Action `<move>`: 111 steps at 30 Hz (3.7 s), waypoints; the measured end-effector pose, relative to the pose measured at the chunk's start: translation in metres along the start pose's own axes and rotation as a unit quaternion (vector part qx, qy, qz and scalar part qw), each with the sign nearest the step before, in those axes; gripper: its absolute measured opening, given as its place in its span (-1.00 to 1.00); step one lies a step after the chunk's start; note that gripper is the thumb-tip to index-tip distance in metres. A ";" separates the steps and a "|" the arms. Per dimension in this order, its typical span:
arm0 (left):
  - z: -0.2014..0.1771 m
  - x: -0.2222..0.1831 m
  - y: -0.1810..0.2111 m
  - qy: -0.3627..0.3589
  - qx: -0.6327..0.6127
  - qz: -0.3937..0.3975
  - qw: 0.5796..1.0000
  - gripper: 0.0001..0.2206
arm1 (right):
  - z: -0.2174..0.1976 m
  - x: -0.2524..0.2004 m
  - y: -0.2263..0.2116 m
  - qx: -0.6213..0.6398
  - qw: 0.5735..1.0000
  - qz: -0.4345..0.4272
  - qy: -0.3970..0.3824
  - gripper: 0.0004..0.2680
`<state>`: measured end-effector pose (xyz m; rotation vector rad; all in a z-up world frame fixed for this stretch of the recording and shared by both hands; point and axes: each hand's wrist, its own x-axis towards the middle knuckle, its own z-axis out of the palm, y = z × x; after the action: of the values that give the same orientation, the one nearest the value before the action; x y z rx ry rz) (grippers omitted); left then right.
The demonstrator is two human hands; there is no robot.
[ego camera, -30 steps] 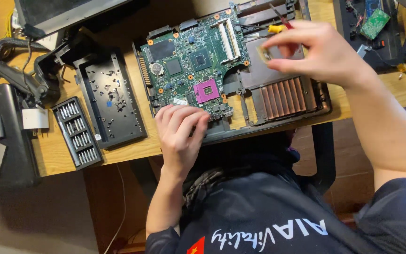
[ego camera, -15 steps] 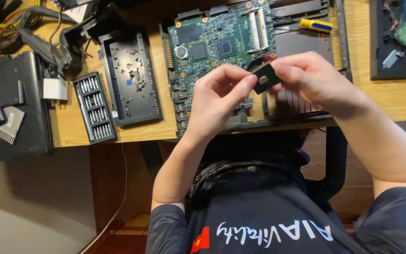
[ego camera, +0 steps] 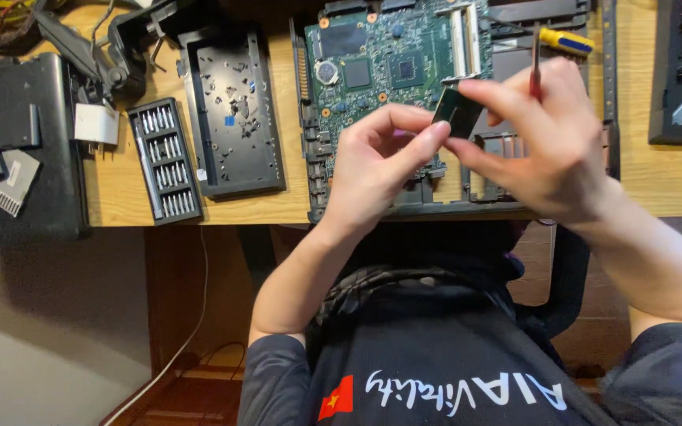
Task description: The recorder is disassembling and repairing internal laptop components, including the CPU and motherboard.
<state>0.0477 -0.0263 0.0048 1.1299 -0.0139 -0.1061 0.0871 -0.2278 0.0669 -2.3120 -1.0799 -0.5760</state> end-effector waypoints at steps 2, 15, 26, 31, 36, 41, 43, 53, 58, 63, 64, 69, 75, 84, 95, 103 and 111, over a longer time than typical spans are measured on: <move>-0.007 -0.001 0.015 -0.012 0.032 0.018 0.999 -0.87 | 0.006 -0.007 0.018 0.050 0.998 0.028 -0.029 -0.64; -0.052 -0.011 0.038 -0.088 0.600 0.264 0.750 -0.82 | 0.063 0.002 0.052 0.101 0.973 -0.010 -0.208 -0.65; -0.046 -0.013 0.020 -0.097 0.677 0.278 0.674 -0.65 | 0.065 -0.001 0.052 0.055 0.975 -0.010 -0.216 -0.60; -0.046 -0.013 0.016 -0.106 0.691 0.282 0.657 -0.64 | 0.064 -0.005 0.054 0.056 0.982 -0.008 -0.182 -0.62; -0.044 -0.016 0.013 -0.099 0.711 0.271 0.642 -0.63 | 0.064 -0.004 0.053 0.052 0.983 -0.010 -0.176 -0.67; -0.040 -0.019 0.015 -0.090 0.719 0.260 0.639 -0.63 | 0.065 -0.008 0.056 0.049 0.984 -0.018 -0.172 -0.65; -0.037 -0.019 0.016 -0.088 0.721 0.259 0.636 -0.63 | 0.064 -0.007 0.056 0.047 0.984 -0.017 -0.169 -0.64; -0.014 -0.021 0.003 -0.061 0.743 0.235 0.623 -0.50 | 0.040 -0.002 0.055 0.192 0.968 0.079 -0.139 -0.70; -0.013 -0.025 0.005 -0.030 0.733 0.230 0.639 -0.48 | 0.032 -0.006 0.050 0.195 0.962 0.086 -0.173 -0.79; -0.017 -0.036 0.006 -0.049 0.740 0.210 0.638 -0.45 | 0.033 -0.016 0.029 0.156 0.977 0.013 -0.142 -0.82; -0.018 -0.036 0.005 -0.049 0.740 0.210 0.637 -0.45 | 0.036 -0.018 0.029 0.156 0.978 0.012 -0.142 -0.82; -0.018 -0.038 0.003 -0.040 0.731 0.211 0.648 -0.44 | 0.045 -0.030 0.031 0.141 0.981 0.020 -0.128 -0.81; -0.017 -0.038 0.005 -0.039 0.733 0.210 0.646 -0.47 | 0.046 -0.026 0.027 0.140 0.984 0.027 -0.111 -0.82; -0.018 -0.037 0.002 -0.035 0.729 0.211 0.651 -0.49 | 0.052 -0.026 0.028 0.123 0.988 0.040 -0.087 -0.85; -0.003 -0.055 -0.014 -0.029 0.740 0.218 0.635 -0.33 | 0.037 -0.014 0.025 0.154 0.977 0.094 -0.115 -0.87; 0.003 -0.057 -0.019 -0.003 0.744 0.209 0.634 -0.29 | 0.035 0.016 0.022 0.189 0.963 0.065 -0.179 -0.87; 0.002 -0.057 -0.022 0.002 0.738 0.208 0.642 -0.30 | 0.040 0.023 0.021 0.185 0.964 0.049 -0.187 -0.90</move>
<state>-0.0109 -0.0323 -0.0119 2.7603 -0.4312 0.4277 0.1243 -0.2015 0.0430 -2.1666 -1.1165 0.1069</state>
